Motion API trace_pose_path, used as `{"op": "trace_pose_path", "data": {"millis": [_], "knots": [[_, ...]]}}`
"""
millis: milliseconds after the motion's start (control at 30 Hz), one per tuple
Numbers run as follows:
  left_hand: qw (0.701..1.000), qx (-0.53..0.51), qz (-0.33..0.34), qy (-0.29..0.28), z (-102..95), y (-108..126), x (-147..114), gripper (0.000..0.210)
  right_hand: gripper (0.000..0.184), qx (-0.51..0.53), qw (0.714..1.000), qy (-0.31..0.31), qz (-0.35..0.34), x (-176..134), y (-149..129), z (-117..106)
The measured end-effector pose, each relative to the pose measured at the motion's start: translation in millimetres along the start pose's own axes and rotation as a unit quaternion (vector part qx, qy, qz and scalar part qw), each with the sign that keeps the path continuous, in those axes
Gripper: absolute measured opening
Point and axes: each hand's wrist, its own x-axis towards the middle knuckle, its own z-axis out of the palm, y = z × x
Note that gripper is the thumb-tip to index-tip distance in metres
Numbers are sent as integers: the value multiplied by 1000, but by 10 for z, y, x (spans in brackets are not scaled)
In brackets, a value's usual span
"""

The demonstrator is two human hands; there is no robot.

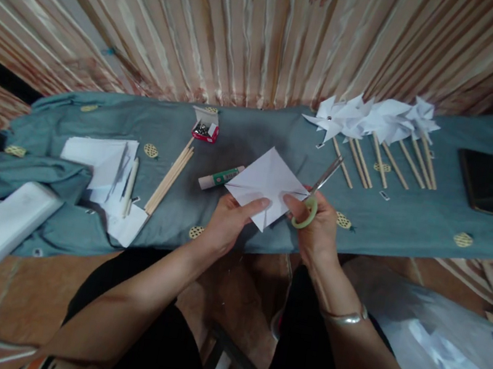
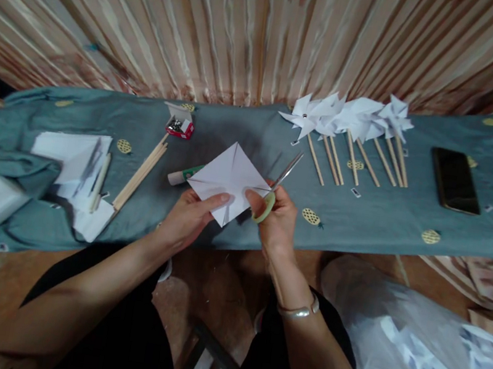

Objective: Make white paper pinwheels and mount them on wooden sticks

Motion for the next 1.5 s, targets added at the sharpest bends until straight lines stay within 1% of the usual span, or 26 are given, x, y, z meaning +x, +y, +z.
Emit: {"op": "trace_pose_path", "data": {"millis": [100,200,267,300,367,400,433,500,633,767,900,1100,1267,1500], "knots": [[999,1,22,36,-59,11,90,35,37,-39,998,-42,0,-47,5,-33],[996,31,55,64,-176,102,172,31,36,-62,992,-103,-24,-121,-47,-168],[992,64,75,84,-250,176,200,30,39,-82,984,-154,-34,-175,-104,-277],[989,80,82,90,-279,210,207,30,42,-92,976,-196,-31,-199,-129,-326],[985,112,89,93,-321,265,206,28,43,-125,952,-278,2,-237,-163,-401],[984,126,89,89,-334,285,202,28,43,-144,940,-308,28,-248,-168,-427],[983,139,86,81,-344,301,196,27,41,-160,928,-333,55,-255,-167,-445],[984,159,66,55,-358,324,185,28,40,-175,910,-359,108,-254,-154,-467],[983,178,20,26,-387,360,172,26,42,-156,897,-366,192,-231,-150,-498],[982,190,-4,5,-424,405,167,18,41,-147,886,-377,227,-228,-206,-538],[983,183,-17,-9,-427,427,161,15,38,-127,881,-388,238,-238,-262,-561],[986,161,-41,-31,-366,370,140,21,37,-124,873,-400,250,-231,-250,-518],[986,155,-35,-46,-353,337,145,25,39,-124,876,-397,242,-236,-229,-483],[985,161,-31,-49,-359,332,137,21,41,-118,879,-384,255,-235,-224,-466]]}}
